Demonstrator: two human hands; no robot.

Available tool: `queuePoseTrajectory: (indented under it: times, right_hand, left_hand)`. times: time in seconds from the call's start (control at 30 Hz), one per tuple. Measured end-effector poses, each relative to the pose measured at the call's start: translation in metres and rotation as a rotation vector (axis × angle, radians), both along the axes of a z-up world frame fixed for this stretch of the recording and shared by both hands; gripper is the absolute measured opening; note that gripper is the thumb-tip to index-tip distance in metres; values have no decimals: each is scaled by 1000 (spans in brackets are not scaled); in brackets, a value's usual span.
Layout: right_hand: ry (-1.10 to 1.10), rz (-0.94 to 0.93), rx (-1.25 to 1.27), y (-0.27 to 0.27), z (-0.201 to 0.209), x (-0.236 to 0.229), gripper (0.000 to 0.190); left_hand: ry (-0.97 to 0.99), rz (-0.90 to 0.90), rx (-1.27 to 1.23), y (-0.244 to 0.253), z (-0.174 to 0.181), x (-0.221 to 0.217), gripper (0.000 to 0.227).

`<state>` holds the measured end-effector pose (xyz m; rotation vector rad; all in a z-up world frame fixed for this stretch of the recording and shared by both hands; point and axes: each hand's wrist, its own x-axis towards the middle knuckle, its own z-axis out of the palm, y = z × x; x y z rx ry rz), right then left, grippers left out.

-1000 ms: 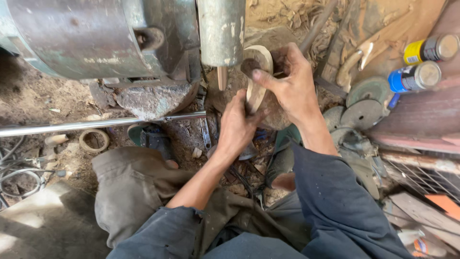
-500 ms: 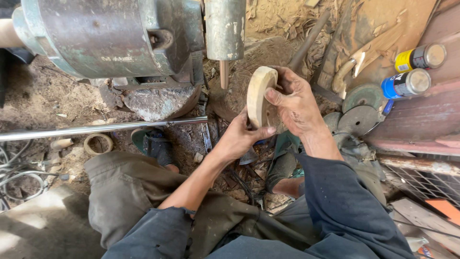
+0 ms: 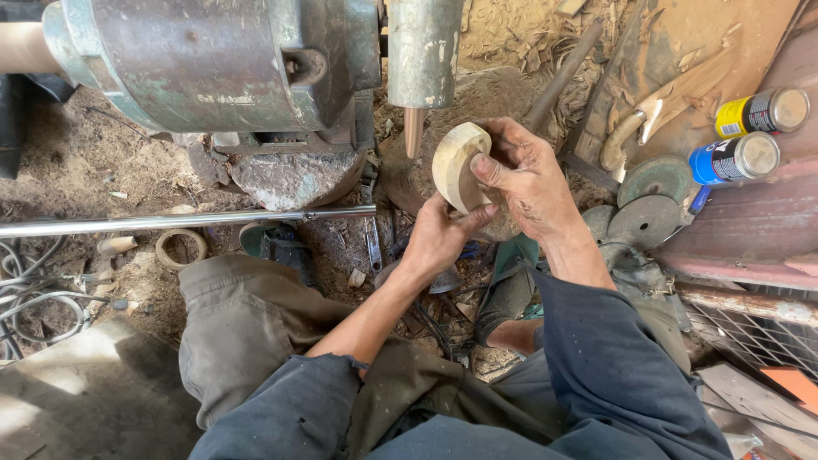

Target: The person holds a small wooden piece against a rotating grinding wheel to shape and smooth its surface. The person repeatedly rotates the piece to grind different sides and edges, occasionally pausing to inspect the progress.

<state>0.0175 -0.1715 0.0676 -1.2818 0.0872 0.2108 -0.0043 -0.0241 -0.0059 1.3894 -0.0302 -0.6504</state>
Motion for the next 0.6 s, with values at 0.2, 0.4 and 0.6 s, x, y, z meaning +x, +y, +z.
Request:
queuePoseTrajectory:
  times: [0.2, 0.4, 0.6]
  right_hand:
    - [-68, 96, -333, -1, 8, 19, 47]
    - [-152, 223, -718, 1, 15, 54, 46]
    - [-120, 295, -753, -2, 14, 77, 39]
  left_hand:
    - [162, -1, -294, -20, 0, -4, 44]
    - [344, 162, -687, -56, -10, 2, 36]
    - [401, 307, -676, -88, -21, 9, 24]
